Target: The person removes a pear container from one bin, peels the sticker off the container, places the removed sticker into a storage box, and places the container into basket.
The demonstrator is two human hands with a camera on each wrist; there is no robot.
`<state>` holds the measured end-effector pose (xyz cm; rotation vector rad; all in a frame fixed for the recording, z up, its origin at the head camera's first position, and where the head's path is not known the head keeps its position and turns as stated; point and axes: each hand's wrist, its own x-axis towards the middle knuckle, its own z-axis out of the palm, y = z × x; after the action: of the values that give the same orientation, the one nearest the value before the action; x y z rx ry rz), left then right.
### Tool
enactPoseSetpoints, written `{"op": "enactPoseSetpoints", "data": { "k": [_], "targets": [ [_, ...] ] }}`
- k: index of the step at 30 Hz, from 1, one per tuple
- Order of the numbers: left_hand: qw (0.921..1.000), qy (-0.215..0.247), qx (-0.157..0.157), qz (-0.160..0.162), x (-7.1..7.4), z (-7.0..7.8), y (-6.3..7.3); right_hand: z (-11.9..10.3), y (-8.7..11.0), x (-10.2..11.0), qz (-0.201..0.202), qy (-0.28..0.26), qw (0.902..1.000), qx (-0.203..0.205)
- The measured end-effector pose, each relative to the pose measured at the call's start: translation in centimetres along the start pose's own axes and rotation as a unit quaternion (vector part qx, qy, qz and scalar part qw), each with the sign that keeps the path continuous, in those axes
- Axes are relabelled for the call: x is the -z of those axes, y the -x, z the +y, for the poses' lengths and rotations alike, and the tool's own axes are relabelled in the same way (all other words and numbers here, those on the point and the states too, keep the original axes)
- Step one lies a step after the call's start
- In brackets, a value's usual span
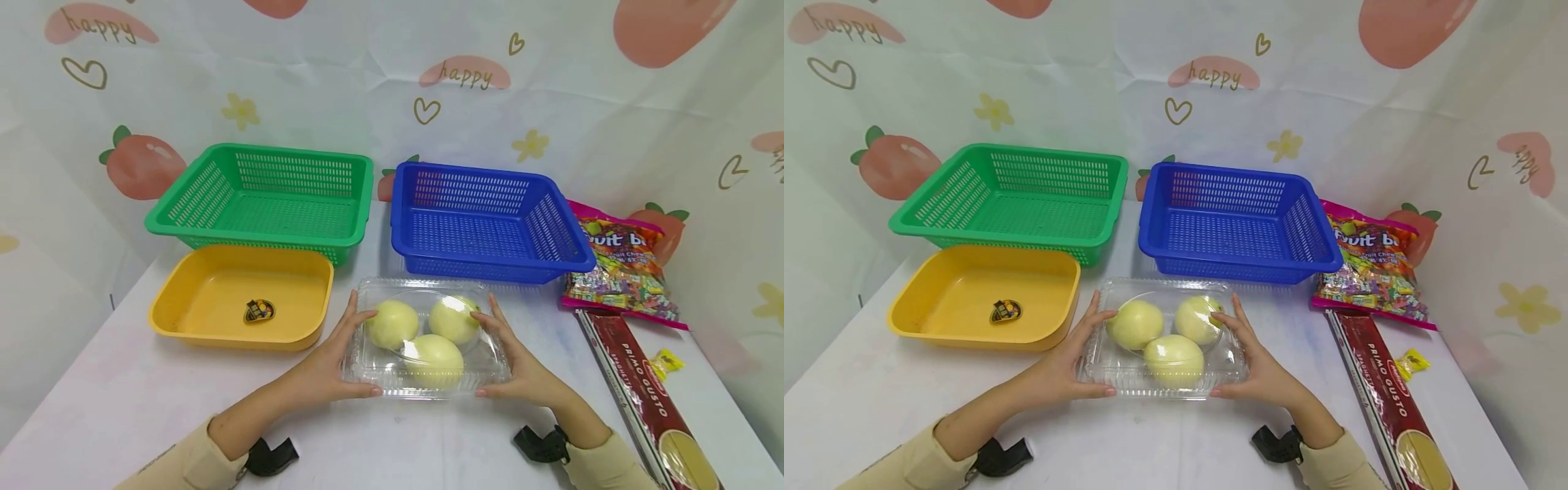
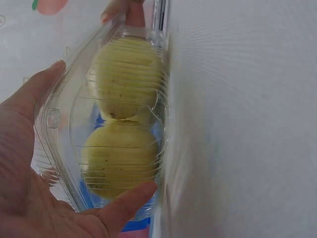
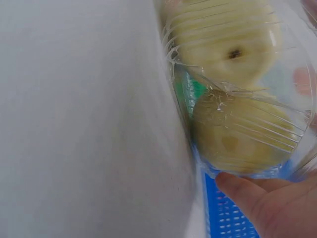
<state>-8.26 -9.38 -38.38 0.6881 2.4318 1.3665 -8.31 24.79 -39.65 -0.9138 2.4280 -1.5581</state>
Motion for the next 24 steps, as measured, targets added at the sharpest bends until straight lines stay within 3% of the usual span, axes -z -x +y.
{"op": "enactPoseSetpoints", "data": {
  "k": [24],
  "targets": [
    [0.9997, 0.004, -0.022, -0.008, 0.10, -0.03, -0.04, -0.41, 0.02, -0.18, 0.005, 0.002, 0.9997, -0.023]
  ]
}}
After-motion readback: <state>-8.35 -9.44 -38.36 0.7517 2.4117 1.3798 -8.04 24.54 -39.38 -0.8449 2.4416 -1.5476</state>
